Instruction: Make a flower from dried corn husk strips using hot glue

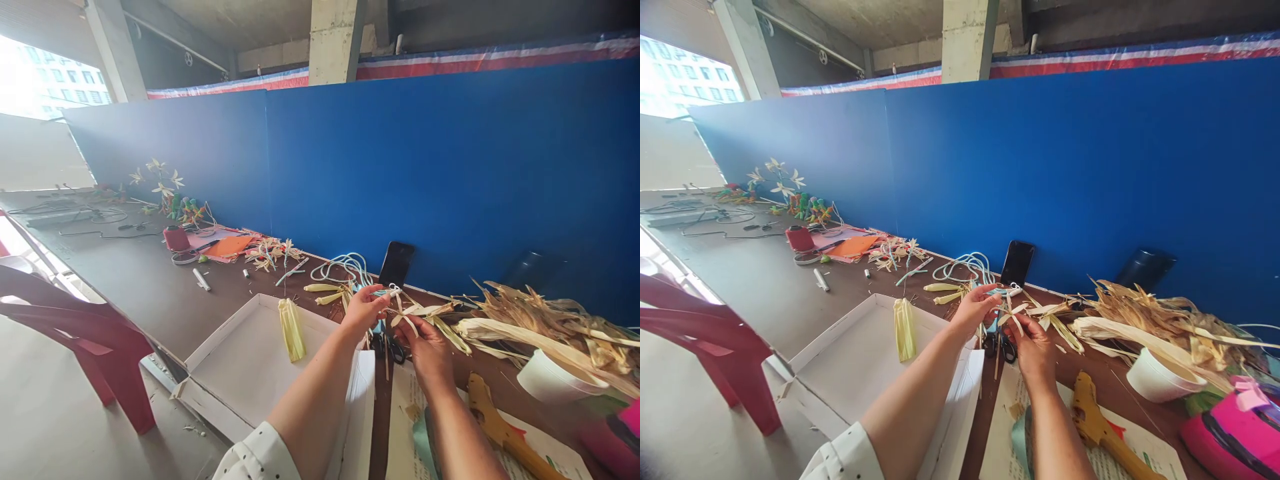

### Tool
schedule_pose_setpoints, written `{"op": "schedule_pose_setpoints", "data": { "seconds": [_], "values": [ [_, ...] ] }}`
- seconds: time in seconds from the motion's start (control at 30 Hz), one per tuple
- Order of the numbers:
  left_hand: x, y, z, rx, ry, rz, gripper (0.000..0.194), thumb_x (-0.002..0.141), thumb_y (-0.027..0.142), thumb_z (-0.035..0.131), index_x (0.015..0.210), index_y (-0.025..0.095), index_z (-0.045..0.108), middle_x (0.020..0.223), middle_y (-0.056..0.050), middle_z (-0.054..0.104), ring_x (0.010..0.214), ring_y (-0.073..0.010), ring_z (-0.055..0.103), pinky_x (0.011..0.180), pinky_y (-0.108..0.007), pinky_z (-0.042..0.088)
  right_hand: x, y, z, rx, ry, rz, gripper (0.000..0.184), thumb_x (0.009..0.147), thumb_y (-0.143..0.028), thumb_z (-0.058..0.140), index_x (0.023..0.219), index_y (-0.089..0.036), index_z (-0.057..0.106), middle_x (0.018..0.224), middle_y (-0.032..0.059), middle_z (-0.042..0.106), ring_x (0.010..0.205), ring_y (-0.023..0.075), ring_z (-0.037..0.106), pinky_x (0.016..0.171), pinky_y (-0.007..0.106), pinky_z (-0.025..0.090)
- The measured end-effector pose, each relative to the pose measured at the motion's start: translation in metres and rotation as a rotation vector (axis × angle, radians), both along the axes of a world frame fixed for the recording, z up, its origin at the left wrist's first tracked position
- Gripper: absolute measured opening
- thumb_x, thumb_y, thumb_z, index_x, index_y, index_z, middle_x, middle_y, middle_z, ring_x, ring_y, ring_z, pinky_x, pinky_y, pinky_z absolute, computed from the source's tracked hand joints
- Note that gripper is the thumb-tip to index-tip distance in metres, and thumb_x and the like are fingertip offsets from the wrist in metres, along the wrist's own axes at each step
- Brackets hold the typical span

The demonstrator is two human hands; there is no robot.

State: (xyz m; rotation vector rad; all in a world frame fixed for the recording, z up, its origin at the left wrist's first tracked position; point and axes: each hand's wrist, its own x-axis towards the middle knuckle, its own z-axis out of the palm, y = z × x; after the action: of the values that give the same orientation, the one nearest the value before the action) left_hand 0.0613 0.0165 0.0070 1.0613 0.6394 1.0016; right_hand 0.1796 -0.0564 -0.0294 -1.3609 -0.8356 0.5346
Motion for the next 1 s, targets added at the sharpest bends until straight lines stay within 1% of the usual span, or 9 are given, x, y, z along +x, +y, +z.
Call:
{"op": "schedule_pose_setpoints", "data": {
  "seconds": [0.1, 0.17, 0.23, 0.37, 0.5, 0.67, 0.77, 0.87, 1.0],
  "values": [
    [0.004, -0.002, -0.002, 0.010, 0.060, 0.000, 0.041, 0.076, 0.031, 0.068, 0.112, 0.013, 0.061, 0.082, -0.004, 0.063, 0.061, -0.0072, 0.054, 0.057, -0.019, 0.042, 0.004, 0.000, 0.000, 0.010, 0.142, 0.007, 0.044, 0.060, -0.050, 0.077, 0.094, -0.022, 0.072, 0.081, 0.0022, 0.070, 0.065, 0.0173, 0.062, 0.060, 0.029, 0.051],
    [0.008, -0.004, -0.006, 0.092, 0.157, -0.040, 0.029, 0.074, 0.028, 0.070, 0.099, 0.012, 0.068, 0.079, -0.004, 0.065, 0.062, -0.0077, 0.053, 0.060, -0.020, 0.043, 0.006, -0.001, 0.001, 0.044, 0.212, -0.003, 0.045, 0.060, -0.048, 0.078, 0.096, -0.022, 0.071, 0.089, 0.0033, 0.071, 0.066, 0.0167, 0.061, 0.058, 0.028, 0.050],
    [0.012, -0.006, -0.012, 0.179, 0.253, -0.115, 0.023, 0.073, 0.025, 0.069, 0.093, 0.013, 0.071, 0.077, -0.004, 0.067, 0.064, -0.0092, 0.054, 0.064, -0.021, 0.044, 0.008, -0.002, 0.002, 0.069, 0.262, 0.010, 0.044, 0.061, -0.046, 0.078, 0.098, -0.023, 0.071, 0.094, 0.0033, 0.070, 0.067, 0.0158, 0.060, 0.056, 0.027, 0.049],
    [0.018, -0.011, -0.019, 0.273, 0.315, -0.154, 0.022, 0.070, 0.025, 0.070, 0.091, 0.017, 0.073, 0.081, -0.003, 0.069, 0.070, -0.0120, 0.058, 0.070, -0.023, 0.044, 0.009, -0.002, 0.005, 0.031, 0.240, 0.031, 0.039, 0.064, -0.048, 0.075, 0.094, -0.025, 0.070, 0.078, 0.0011, 0.067, 0.060, 0.0153, 0.056, 0.049, 0.027, 0.043],
    [0.021, -0.011, -0.022, 0.294, 0.343, -0.101, 0.020, 0.070, 0.031, 0.069, 0.085, 0.018, 0.074, 0.074, -0.002, 0.067, 0.065, -0.0118, 0.054, 0.063, -0.022, 0.041, 0.010, 0.001, 0.004, 0.024, 0.220, 0.006, 0.037, 0.063, -0.050, 0.074, 0.089, -0.024, 0.068, 0.064, -0.0012, 0.060, 0.051, 0.0138, 0.049, 0.045, 0.027, 0.037],
    [0.022, -0.010, -0.025, 0.375, 0.385, -0.039, 0.021, 0.072, 0.036, 0.066, 0.082, 0.019, 0.075, 0.071, 0.000, 0.065, 0.065, -0.0119, 0.052, 0.061, -0.022, 0.039, 0.011, 0.002, 0.000, 0.007, 0.224, 0.005, 0.040, 0.063, -0.049, 0.073, 0.093, -0.023, 0.070, 0.062, -0.0017, 0.058, 0.051, 0.0137, 0.048, 0.047, 0.028, 0.038],
    [0.021, -0.009, -0.024, 0.394, 0.390, -0.011, 0.020, 0.075, 0.033, 0.063, 0.078, 0.018, 0.075, 0.071, -0.001, 0.064, 0.067, -0.0124, 0.053, 0.063, -0.023, 0.040, 0.011, 0.002, -0.001, 0.021, 0.213, 0.030, 0.043, 0.065, -0.048, 0.073, 0.100, -0.023, 0.071, 0.069, 0.0004, 0.062, 0.055, 0.0147, 0.050, 0.048, 0.028, 0.039],
    [0.019, -0.009, -0.020, 0.396, 0.395, 0.007, 0.019, 0.074, 0.032, 0.063, 0.077, 0.017, 0.075, 0.068, -0.001, 0.063, 0.070, -0.0134, 0.053, 0.063, -0.022, 0.040, 0.009, 0.002, 0.000, 0.067, 0.272, 0.057, 0.043, 0.064, -0.044, 0.075, 0.101, -0.024, 0.072, 0.076, 0.0005, 0.063, 0.059, 0.0141, 0.052, 0.048, 0.027, 0.040],
    [0.016, -0.010, -0.015, 0.412, 0.375, 0.008, 0.023, 0.074, 0.036, 0.066, 0.076, 0.016, 0.076, 0.062, -0.002, 0.058, 0.070, -0.0141, 0.053, 0.063, -0.023, 0.041, 0.007, 0.000, 0.003, 0.071, 0.314, 0.036, 0.044, 0.064, -0.046, 0.075, 0.101, -0.022, 0.072, 0.064, -0.0021, 0.057, 0.055, 0.0128, 0.049, 0.046, 0.026, 0.039]
  ]
}}
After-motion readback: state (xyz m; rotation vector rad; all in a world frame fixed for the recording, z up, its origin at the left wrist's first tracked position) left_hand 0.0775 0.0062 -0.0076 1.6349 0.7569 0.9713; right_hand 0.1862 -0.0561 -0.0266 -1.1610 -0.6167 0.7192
